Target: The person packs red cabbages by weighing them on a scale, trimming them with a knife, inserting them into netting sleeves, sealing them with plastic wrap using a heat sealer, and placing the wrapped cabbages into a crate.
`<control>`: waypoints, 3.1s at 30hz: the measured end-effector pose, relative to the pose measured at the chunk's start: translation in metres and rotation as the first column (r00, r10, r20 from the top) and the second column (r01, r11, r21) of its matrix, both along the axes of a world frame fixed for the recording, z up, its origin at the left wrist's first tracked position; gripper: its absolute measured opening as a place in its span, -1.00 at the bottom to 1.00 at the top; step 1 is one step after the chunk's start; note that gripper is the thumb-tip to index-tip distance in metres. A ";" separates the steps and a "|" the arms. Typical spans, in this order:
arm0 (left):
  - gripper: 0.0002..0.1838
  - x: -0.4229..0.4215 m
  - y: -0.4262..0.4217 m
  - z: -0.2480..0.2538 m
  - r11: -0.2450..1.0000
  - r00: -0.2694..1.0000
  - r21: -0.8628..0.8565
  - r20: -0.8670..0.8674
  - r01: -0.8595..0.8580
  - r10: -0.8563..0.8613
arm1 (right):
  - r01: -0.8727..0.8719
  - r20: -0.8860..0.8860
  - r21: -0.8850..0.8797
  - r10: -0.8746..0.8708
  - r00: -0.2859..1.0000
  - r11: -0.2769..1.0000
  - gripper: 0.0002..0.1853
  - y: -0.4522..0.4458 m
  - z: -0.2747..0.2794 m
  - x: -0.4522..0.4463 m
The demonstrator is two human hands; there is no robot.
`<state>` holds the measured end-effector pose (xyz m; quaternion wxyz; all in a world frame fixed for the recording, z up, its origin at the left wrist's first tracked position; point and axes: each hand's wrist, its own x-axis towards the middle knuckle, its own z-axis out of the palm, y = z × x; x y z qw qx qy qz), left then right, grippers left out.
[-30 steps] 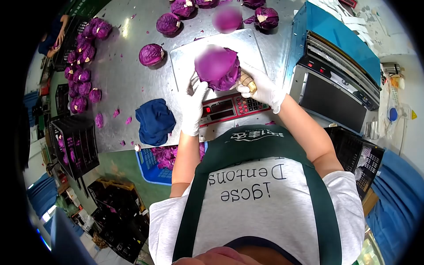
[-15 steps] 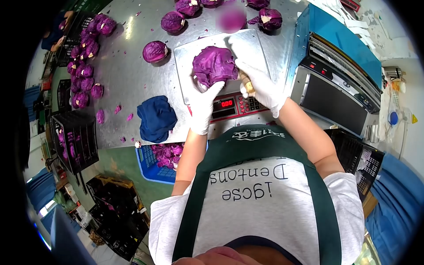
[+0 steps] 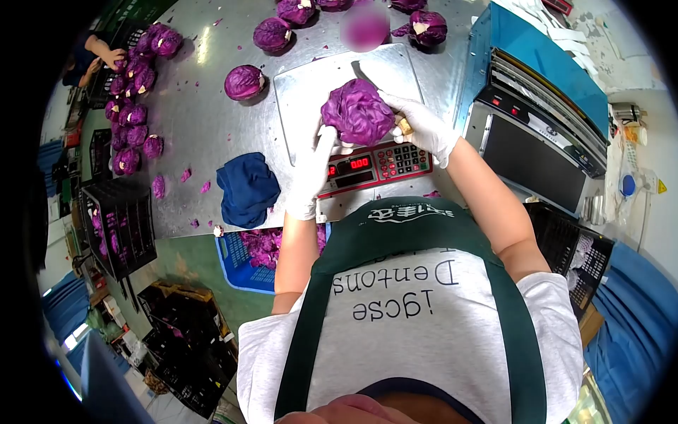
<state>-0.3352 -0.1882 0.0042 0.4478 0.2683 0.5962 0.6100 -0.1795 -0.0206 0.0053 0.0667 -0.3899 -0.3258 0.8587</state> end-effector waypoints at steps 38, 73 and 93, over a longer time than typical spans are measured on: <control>0.14 0.013 0.020 0.041 0.967 0.980 0.231 -0.137 -0.111 0.146 | 0.105 -0.074 -0.041 -0.108 0.991 0.994 -0.72 -0.030 0.008 -0.014; -0.45 -0.172 0.162 0.017 0.997 0.477 0.032 -0.877 -0.067 0.060 | 0.196 0.238 0.814 -0.621 0.747 0.547 -0.83 0.050 -0.177 0.026; -0.13 -0.234 0.393 -0.085 0.934 0.011 -0.350 -0.936 0.074 -0.352 | 0.050 0.401 0.828 -0.651 0.645 0.559 -0.80 0.054 -0.139 0.011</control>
